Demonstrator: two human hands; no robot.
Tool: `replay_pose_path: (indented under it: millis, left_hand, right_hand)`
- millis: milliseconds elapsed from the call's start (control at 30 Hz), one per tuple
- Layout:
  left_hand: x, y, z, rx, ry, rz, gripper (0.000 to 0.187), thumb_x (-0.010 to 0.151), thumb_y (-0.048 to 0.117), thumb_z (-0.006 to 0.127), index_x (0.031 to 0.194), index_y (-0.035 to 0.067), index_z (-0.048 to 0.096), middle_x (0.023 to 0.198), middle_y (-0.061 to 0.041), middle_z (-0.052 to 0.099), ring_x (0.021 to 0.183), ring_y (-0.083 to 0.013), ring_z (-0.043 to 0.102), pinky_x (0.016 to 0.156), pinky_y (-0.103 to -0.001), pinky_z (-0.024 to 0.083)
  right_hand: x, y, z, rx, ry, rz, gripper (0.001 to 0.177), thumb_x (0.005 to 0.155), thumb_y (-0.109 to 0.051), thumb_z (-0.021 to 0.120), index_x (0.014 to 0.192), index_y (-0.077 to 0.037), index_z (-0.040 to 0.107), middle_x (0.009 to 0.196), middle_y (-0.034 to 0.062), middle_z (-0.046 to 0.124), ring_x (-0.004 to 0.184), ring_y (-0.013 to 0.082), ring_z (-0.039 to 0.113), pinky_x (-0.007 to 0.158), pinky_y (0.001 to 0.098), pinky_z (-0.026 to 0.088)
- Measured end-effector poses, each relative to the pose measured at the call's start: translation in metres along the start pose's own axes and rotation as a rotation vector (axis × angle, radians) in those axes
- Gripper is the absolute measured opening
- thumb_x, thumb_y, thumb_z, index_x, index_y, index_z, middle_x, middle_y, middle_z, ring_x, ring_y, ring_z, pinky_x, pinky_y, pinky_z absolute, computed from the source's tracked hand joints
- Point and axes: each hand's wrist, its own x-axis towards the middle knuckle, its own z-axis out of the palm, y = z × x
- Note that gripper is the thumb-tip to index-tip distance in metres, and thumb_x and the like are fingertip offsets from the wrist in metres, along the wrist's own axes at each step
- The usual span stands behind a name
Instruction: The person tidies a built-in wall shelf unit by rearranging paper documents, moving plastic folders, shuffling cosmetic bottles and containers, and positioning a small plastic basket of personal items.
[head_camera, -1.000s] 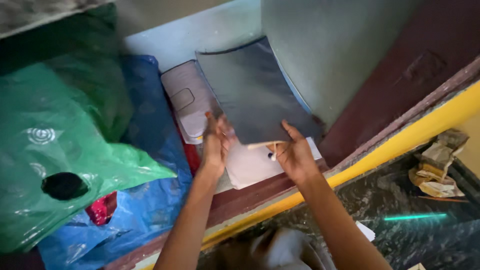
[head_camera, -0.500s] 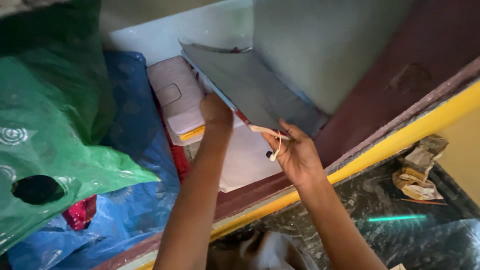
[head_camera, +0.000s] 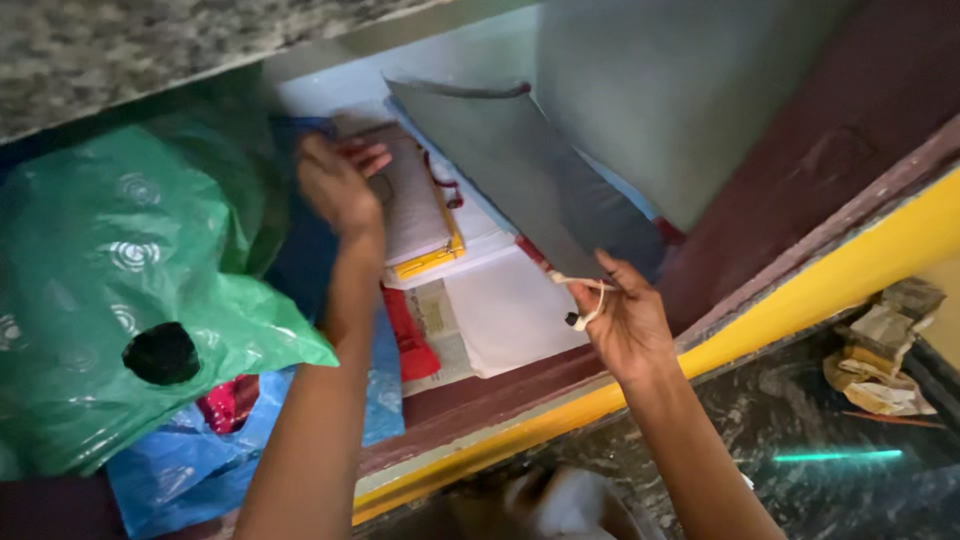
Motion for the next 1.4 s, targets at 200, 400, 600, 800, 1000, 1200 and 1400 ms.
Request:
replay_pose_path:
  millis: [200,400,600,800,1000,1200,1400]
  left_hand:
    - [-0.059,-0.02,0.026,0.769,-0.372,0.271,0.032,0.102,0.035,0.055,0.105,0.004,0.064,0.107,-0.021,0.065,0.105,-0.0415,0.061,0.096,-0.056,0.048]
    - [-0.091,-0.063,0.054,1.651,-0.717,0.667,0.064,0.071,0.048,0.079,0.121,0.01,0.067,0.11,-0.019,0.071,0.116,-0.0404,0.059,0.103,-0.069,0.026]
    - [-0.097,-0.037,0.071,1.724,-0.878,0.398,0.108,0.054,0.032,0.093,0.146,-0.002,0.047,0.119,-0.014,0.068,0.114,-0.0373,0.061,0.106,-0.064,0.032]
    - [-0.108,0.016,0.081,0.552,-0.328,-0.269,0.026,0.107,0.019,0.045,0.115,-0.002,0.06,0.096,-0.018,0.062,0.088,-0.0385,0.067,0.078,-0.051,0.055]
    - [-0.074,0.095,0.037,0.3,0.035,0.487,0.014,0.107,0.01,0.046,0.117,0.0,0.048,0.1,-0.019,0.06,0.09,-0.034,0.061,0.087,-0.043,0.05]
    - [-0.097,0.154,0.013,0.597,-0.262,0.872,0.016,0.1,-0.003,0.046,0.115,0.0,0.052,0.113,-0.021,0.056,0.111,-0.041,0.054,0.101,-0.049,0.042]
    - [-0.107,0.162,0.001,0.801,-0.494,0.879,0.018,0.096,-0.004,0.054,0.113,0.002,0.054,0.112,-0.019,0.057,0.106,-0.0406,0.053,0.098,-0.051,0.042]
  right_hand:
    - [-0.028,0.003,0.067,0.353,-0.189,0.104,0.023,0.105,0.0,0.055,0.125,0.009,0.052,0.125,0.0273,0.066,0.116,0.0334,0.068,0.098,0.0366,0.063]
    - [-0.029,-0.007,0.074,0.499,-0.271,0.215,0.044,0.093,0.007,0.054,0.134,0.021,0.051,0.139,0.0447,0.056,0.116,0.0407,0.065,0.089,0.036,0.063]
    - [-0.013,-0.016,0.029,0.218,-0.144,0.064,0.027,0.105,-0.002,0.056,0.124,0.017,0.056,0.121,0.0316,0.064,0.109,0.0352,0.07,0.096,0.0357,0.063]
    - [-0.014,-0.014,0.022,0.083,-0.128,-0.01,0.025,0.103,-0.006,0.058,0.122,0.01,0.062,0.117,0.0278,0.067,0.105,0.0365,0.071,0.093,0.0386,0.063]
    - [0.004,-0.003,0.035,-0.014,-0.022,-0.063,0.019,0.104,-0.009,0.06,0.115,0.007,0.058,0.115,0.0255,0.063,0.105,0.038,0.07,0.094,0.0437,0.059]
    - [0.031,0.035,0.015,-0.129,0.094,0.013,0.035,0.101,-0.001,0.063,0.13,0.01,0.048,0.139,0.0267,0.06,0.101,0.0372,0.068,0.09,0.042,0.059]
    - [0.019,0.043,-0.02,-0.425,0.326,-0.228,0.048,0.088,0.005,0.062,0.133,-0.003,0.049,0.13,0.013,0.058,0.119,0.0317,0.064,0.095,0.0471,0.057]
